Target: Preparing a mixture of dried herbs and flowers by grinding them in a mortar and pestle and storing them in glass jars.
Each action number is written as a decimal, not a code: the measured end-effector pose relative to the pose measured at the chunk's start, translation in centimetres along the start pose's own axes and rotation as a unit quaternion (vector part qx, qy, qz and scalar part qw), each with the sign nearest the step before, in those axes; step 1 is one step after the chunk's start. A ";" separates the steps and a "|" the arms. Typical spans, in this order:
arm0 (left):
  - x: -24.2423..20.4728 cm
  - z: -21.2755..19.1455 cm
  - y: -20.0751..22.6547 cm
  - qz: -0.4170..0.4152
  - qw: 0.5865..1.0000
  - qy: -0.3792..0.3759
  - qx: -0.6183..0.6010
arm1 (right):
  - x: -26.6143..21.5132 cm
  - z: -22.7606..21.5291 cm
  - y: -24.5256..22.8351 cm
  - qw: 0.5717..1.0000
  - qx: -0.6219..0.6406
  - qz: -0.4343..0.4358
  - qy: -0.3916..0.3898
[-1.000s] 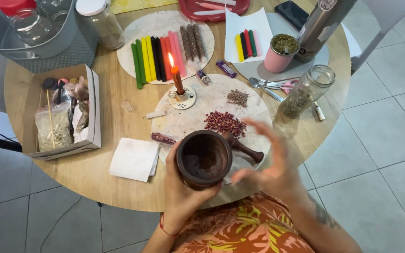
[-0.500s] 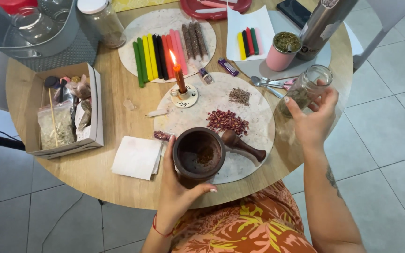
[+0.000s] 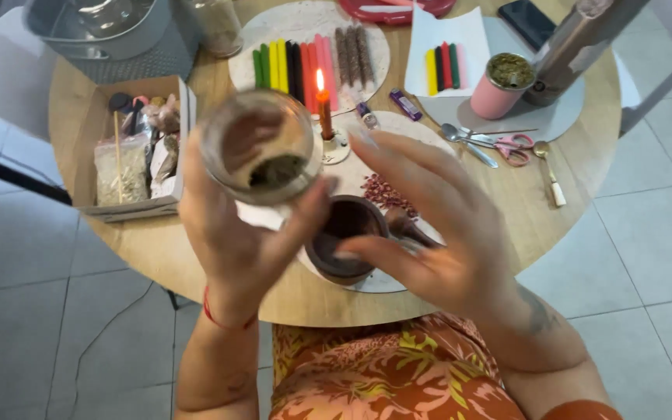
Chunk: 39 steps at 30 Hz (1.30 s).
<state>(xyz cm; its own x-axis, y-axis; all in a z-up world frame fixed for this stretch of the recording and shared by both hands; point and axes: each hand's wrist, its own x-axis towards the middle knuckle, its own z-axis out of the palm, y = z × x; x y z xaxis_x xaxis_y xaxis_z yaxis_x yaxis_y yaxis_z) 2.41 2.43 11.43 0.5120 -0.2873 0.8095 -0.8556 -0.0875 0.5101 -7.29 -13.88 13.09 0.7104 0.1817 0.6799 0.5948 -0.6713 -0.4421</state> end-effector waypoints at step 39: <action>-3.6 -1.2 -9.2 -0.200 0.979 0.036 0.009 | -12.2 2.3 11.1 0.922 -0.165 0.327 -0.129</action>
<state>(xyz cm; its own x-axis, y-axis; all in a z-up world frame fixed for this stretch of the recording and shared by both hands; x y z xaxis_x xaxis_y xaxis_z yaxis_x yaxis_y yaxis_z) 8.59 5.44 4.20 0.8102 -0.1579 0.5644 -0.5860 -0.1972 0.7860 -8.45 -21.90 -1.51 0.9675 -0.2026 0.1515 -0.1080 -0.8723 -0.4769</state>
